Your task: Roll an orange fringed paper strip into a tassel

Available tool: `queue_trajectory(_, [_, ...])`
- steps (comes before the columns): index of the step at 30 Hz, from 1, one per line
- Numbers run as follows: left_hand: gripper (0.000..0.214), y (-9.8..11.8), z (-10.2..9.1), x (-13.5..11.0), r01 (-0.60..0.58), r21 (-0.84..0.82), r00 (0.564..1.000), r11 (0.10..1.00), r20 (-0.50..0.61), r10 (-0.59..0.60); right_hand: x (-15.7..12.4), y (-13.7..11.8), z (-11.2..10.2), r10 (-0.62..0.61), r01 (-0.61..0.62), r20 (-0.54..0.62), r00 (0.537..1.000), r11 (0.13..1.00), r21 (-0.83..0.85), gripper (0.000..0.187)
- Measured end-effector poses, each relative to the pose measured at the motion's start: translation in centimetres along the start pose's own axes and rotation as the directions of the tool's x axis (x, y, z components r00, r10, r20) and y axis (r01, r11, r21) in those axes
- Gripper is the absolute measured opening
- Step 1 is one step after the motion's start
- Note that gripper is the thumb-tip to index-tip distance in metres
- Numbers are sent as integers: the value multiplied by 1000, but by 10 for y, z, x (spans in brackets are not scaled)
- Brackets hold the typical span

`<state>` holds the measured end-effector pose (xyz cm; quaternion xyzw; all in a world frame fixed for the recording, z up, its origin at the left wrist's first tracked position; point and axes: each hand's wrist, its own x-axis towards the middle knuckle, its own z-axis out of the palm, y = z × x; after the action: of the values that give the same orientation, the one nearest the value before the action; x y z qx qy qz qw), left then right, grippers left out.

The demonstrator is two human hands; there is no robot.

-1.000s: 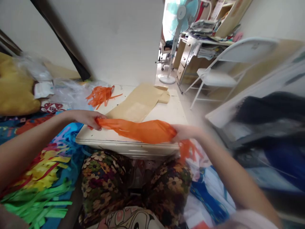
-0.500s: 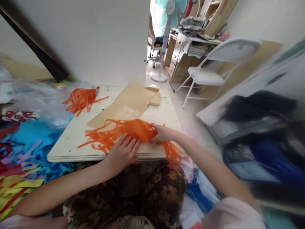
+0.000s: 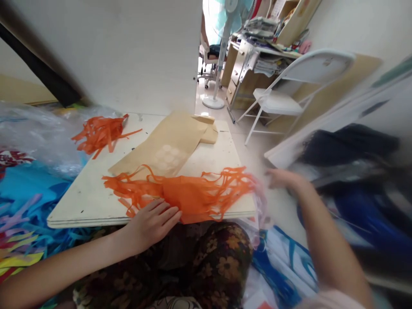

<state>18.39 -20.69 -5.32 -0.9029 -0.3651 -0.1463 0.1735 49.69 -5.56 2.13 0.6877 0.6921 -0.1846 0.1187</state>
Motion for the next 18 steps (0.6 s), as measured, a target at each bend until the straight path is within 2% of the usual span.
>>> queue_trajectory(1, [18, 0, 0, 0, 6, 3, 1000, 1000, -7, -6, -10, -6, 3, 71, -88, -194, 978, 993, -82, 38])
queue_trajectory(2, [17, 0, 1, 1, 13, 7, 1000, 1000, -25, -13, -22, -17, 8, 80, -123, -344, 936, 987, -107, 40])
queue_trajectory(3, [16, 0, 2, 1, 19, 8, 998, 1000, -52, -18, -35, -31, 17, -57, -14, -532, 845, 992, -129, 41])
queue_trajectory(4, [15, 0, 3, 1, 24, 6, 996, 1000, -84, -24, -48, -49, 29, -202, 149, -641, 740, 979, -136, 42])
queue_trajectory(5, [16, 0, 4, 1, 30, 1, 993, 1000, -112, -30, -60, -67, 44, -370, 350, -653, 661, 922, -167, 44])
queue_trajectory(6, [16, 1, 5, 1, 38, -4, 990, 999, -133, -38, -69, -86, 59, -599, 573, -547, 585, 782, -243, 49])
queue_trajectory(7, [17, 1, 7, 1, 43, -8, 988, 999, -147, -44, -76, -104, 75, -760, 725, -410, 505, 631, -276, 57])
queue_trajectory(8, [18, 1, 8, 0, 46, -10, 987, 999, -154, -47, -80, -118, 91, -831, 793, -334, 444, 538, -286, 64])
queue_trajectory(10, [22, 1, 11, 0, 46, -24, 987, 999, -151, -50, -79, -137, 115, -853, 810, -319, 412, 504, -301, 56])
queue_trajectory(12, [25, 1, 12, -1, 27, -64, 991, 998, -132, -35, -72, -142, 129, -836, 791, -367, 408, 524, -315, 41])
queue_trajectory(15, [28, -1, 9, 0, -4, -71, 995, 997, -99, -3, -66, -134, 131, -832, 802, -410, 374, 512, -307, 31])
queue_trajectory(18, [29, -17, -1, -7, 20, 98, 998, 995, -67, -14, -67, -125, 122, -824, 824, -420, 380, 508, -251, 29])
